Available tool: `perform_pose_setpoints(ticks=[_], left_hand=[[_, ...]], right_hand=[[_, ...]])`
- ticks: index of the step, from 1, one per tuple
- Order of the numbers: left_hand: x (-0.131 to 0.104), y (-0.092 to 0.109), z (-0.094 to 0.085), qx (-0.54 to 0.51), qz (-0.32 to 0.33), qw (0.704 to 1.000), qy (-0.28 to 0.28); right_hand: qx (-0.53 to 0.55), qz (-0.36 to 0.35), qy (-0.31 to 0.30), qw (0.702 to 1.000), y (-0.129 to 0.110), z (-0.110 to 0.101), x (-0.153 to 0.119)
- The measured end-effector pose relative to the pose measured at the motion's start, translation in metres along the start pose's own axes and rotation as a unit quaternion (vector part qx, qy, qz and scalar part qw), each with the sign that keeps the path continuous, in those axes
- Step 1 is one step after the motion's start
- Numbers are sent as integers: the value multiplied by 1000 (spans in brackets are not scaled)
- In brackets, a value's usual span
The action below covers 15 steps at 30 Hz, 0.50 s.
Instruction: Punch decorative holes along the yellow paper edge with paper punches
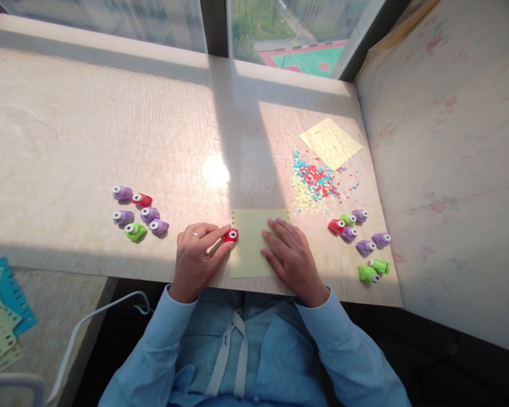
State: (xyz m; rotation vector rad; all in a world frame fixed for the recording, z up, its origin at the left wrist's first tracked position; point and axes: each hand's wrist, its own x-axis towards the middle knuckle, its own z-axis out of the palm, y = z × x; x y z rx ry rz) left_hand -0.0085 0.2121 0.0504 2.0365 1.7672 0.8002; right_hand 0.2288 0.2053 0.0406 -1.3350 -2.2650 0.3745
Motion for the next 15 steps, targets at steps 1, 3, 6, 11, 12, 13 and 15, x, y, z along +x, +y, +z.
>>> perform_pose_setpoints(ticks=[1, 3, 6, 11, 12, 13, 15], left_hand=[[0, 0, 0, 1, 2, 1000, 2], [0, 1, 1, 8, 4, 1000, 2], [0, 2, 0, 19, -1, 1000, -5], [0, 4, -1, 25, 4, 1000, -8], [-1, 4, -1, 26, 8, 1000, -7], [-1, 3, -1, 28, 11, 1000, -6], [-2, 2, 0, 28, 15, 999, -2]], right_hand=[[-1, -1, 0, 1000, 0, 0, 0], [-2, -1, 1, 1000, 0, 0, 0], [0, -1, 3, 1000, 0, 0, 0], [1, -9, 8, 1000, 1, 0, 0], [1, -9, 9, 1000, 1, 0, 0], [3, -9, 9, 1000, 1, 0, 0], [7, -8, 10, 1000, 1, 1, 0]])
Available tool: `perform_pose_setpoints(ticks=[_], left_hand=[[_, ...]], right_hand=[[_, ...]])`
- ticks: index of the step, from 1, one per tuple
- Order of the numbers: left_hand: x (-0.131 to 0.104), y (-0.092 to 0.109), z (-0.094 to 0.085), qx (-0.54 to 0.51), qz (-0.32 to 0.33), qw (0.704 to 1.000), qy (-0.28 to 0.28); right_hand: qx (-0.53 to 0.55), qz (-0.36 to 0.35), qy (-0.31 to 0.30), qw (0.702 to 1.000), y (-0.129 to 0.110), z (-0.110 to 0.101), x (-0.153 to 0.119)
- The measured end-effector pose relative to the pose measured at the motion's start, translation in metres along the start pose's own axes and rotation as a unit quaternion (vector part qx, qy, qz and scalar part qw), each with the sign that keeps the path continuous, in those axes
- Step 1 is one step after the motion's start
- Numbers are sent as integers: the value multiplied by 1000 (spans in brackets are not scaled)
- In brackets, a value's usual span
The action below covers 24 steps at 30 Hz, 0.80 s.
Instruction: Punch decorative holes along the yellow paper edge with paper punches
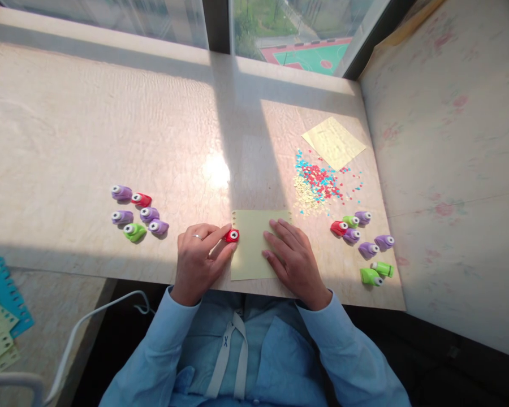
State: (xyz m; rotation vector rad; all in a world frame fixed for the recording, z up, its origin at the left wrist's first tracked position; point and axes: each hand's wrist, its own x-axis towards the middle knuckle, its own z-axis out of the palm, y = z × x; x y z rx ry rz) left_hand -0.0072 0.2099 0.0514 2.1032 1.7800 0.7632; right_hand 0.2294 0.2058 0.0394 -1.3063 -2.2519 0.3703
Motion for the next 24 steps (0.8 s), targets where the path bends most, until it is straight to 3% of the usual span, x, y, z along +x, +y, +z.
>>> perform_pose_setpoints(ticks=[6, 9, 12, 14, 18, 24], left_hand=[[-5, -3, 3, -116, -48, 990, 56], [-7, -3, 1, -217, -100, 967, 91], [-5, -2, -4, -248, -143, 953, 98], [-2, -2, -7, -242, -137, 958, 69], [5, -4, -9, -225, -57, 972, -15], [8, -1, -7, -187, -33, 982, -18]], right_hand=[[39, 10, 25, 999, 0, -1, -1], [86, 44, 96, 991, 0, -4, -2], [108, 85, 156, 978, 1, -6, -3], [101, 87, 154, 979, 2, -6, -3], [62, 68, 112, 989, 3, -3, -3], [11, 55, 71, 996, 2, 1, -3]])
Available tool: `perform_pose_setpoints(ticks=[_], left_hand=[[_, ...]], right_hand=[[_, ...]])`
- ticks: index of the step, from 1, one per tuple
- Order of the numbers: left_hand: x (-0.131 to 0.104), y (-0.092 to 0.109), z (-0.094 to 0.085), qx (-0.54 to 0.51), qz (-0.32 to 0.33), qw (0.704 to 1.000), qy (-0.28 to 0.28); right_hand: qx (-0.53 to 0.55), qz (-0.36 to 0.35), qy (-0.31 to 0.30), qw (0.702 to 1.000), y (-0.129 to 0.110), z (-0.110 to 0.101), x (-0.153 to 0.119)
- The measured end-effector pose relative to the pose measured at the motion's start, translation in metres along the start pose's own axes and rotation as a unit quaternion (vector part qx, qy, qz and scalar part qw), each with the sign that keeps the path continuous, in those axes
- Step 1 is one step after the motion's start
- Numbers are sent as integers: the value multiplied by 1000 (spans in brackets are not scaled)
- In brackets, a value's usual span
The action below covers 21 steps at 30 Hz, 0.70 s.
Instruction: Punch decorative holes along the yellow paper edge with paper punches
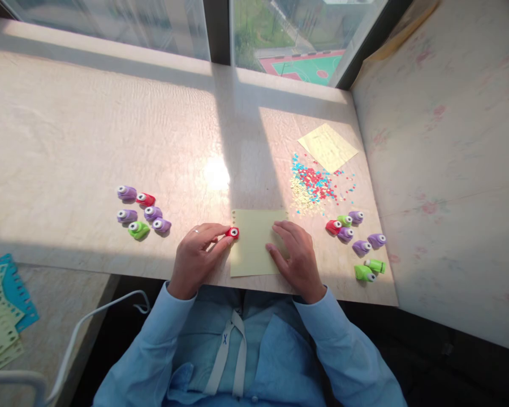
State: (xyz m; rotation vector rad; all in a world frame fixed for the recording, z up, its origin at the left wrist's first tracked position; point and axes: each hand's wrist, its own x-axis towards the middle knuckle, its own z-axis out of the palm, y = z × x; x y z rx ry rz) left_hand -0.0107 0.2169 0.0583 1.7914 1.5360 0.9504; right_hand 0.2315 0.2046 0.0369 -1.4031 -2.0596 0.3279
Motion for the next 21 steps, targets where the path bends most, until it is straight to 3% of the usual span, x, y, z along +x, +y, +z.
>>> perform_pose_setpoints(ticks=[7, 14, 21], left_hand=[[-1, 2, -1, -22, -45, 999, -11], [2, 7, -5, -110, -157, 981, 16], [15, 10, -9, -102, -191, 976, 23]], right_hand=[[21, 8, 11, 1000, -2, -1, 2], [109, 80, 155, 979, 0, -11, -2], [172, 140, 157, 962, 5, -8, -4]])
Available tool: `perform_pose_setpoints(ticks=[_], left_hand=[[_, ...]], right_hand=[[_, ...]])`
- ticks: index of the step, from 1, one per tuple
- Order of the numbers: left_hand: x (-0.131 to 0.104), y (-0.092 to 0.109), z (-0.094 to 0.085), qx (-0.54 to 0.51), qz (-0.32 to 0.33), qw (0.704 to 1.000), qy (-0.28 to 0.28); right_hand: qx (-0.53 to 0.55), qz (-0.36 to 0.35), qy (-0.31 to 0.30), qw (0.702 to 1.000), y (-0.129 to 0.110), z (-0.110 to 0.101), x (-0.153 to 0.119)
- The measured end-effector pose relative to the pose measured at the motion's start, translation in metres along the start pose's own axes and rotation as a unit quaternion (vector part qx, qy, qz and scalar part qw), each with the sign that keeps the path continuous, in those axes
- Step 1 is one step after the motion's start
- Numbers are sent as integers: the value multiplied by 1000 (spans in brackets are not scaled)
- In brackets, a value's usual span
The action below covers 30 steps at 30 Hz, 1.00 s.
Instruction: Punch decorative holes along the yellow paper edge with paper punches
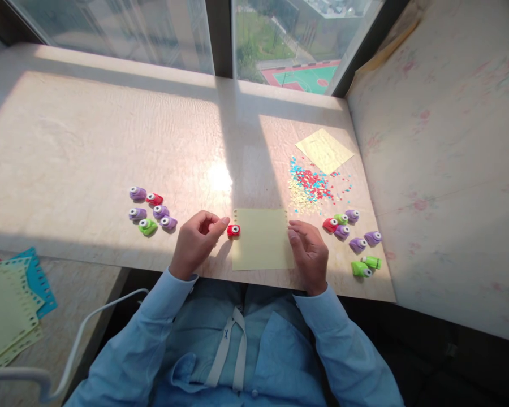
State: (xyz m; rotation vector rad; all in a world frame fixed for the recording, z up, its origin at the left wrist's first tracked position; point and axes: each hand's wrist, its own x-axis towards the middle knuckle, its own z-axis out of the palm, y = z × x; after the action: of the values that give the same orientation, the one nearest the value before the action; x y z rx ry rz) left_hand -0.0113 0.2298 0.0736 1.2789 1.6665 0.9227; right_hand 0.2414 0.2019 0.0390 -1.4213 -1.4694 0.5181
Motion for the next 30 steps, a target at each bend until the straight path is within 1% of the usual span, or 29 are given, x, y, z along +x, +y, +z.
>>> perform_pose_setpoints(ticks=[3, 4, 8, 10, 11, 14, 18, 30], left_hand=[[8, 5, 0, 23, -14, 1000, 2], [11, 6, 0, 20, -23, 999, -9], [20, 12, 1, -24, -98, 989, -109], [24, 14, 2, -30, -120, 982, -146], [25, 14, 4, -26, -123, 980, -155], [29, 15, 7, -7, -127, 977, -169], [29, 16, 9, -6, -138, 975, -173], [33, 11, 8, 5, -119, 975, -186]], right_hand=[[7, 13, 2, 1000, 1, 1, 0], [10, 16, 3, 1000, 2, 1, 0], [24, 21, 5, 999, 3, 1, 0], [32, 22, 8, 999, 4, 1, 0], [35, 23, 9, 999, 4, 1, 0], [41, 28, 7, 999, 4, 1, 1], [39, 35, 0, 999, 4, 1, 1], [43, 33, -8, 998, 2, 1, 2]])
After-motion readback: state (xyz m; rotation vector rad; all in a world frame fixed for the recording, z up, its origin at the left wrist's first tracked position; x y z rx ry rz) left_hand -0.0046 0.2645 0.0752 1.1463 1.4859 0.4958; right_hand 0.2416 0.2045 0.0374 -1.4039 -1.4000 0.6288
